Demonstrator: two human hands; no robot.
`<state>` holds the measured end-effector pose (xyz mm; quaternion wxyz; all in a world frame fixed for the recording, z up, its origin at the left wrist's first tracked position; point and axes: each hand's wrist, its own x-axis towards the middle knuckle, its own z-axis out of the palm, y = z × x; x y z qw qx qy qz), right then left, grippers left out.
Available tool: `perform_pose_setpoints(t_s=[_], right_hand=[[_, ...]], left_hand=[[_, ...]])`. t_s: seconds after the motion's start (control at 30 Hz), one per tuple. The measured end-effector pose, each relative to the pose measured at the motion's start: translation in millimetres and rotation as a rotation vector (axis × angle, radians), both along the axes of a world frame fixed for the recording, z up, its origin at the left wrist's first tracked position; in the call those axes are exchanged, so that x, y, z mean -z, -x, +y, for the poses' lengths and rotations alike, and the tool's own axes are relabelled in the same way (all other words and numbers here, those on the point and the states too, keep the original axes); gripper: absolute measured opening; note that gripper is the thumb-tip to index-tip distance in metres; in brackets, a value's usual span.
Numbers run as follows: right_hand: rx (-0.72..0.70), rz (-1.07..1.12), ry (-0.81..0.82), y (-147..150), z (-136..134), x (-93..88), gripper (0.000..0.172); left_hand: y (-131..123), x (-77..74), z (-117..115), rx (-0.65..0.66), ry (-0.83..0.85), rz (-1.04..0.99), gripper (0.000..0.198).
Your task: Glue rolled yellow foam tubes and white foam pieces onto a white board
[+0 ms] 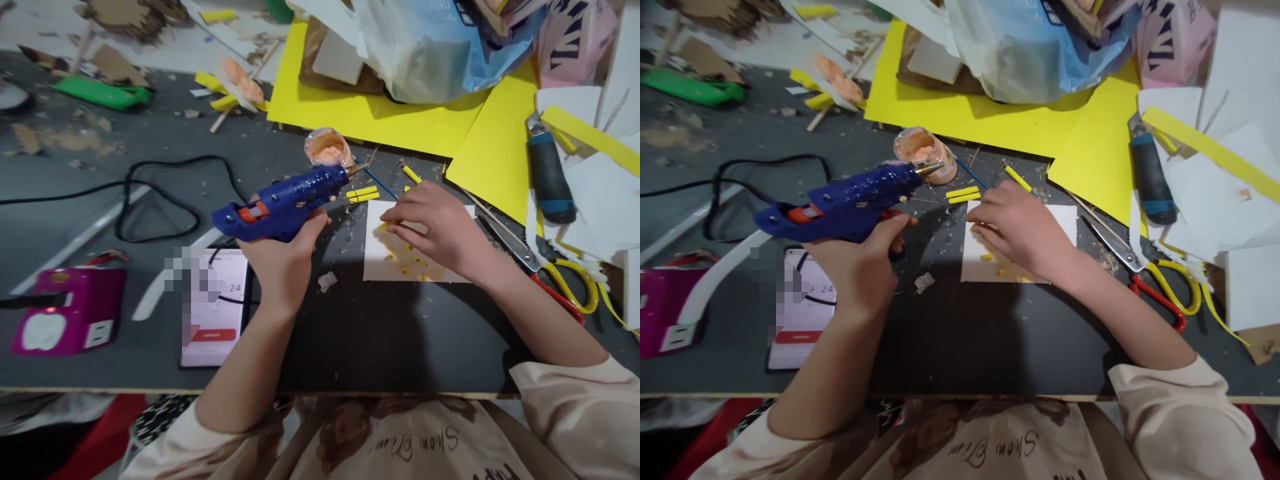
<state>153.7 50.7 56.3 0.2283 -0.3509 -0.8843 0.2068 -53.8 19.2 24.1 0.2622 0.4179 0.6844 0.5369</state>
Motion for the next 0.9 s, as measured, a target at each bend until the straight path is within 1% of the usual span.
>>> perform_pose_setpoints(t_s=[0.1,0.2,0.37,0.5,0.73,0.9], right_hand=[[-0.035,-0.062,-0.032,0.7,-0.7,4.5,0.023],[-0.027,-0.106,-0.031,1.2,-1.4,6.1,0.023],[0.0,-0.13,-0.054,2.8,-4.2,7.2,0.021],[-0.007,-0.137,-0.079,4.8,-6.7,11.1,0.022],[-0.029,-0.155,-0.056,7.0,-7.7,13.5,0.026],[-0.03,-0.167,-0.051,7.6,-8.0,14.0,0.027]], left_hand=[[-2.0,-1.3,1.1,-0.049,-0.056,-0.09,0.016],[-3.9,-3.1,2.3,-0.046,-0.057,-0.116,0.015],[-5.0,-5.2,2.2,-0.06,-0.04,-0.121,0.018],[-4.6,-5.0,1.4,-0.062,-0.018,-0.114,0.018],[-3.3,-1.7,1.4,-0.058,-0.047,-0.12,0.019],[-3.7,-3.1,1.2,-0.049,-0.005,-0.09,0.018]])
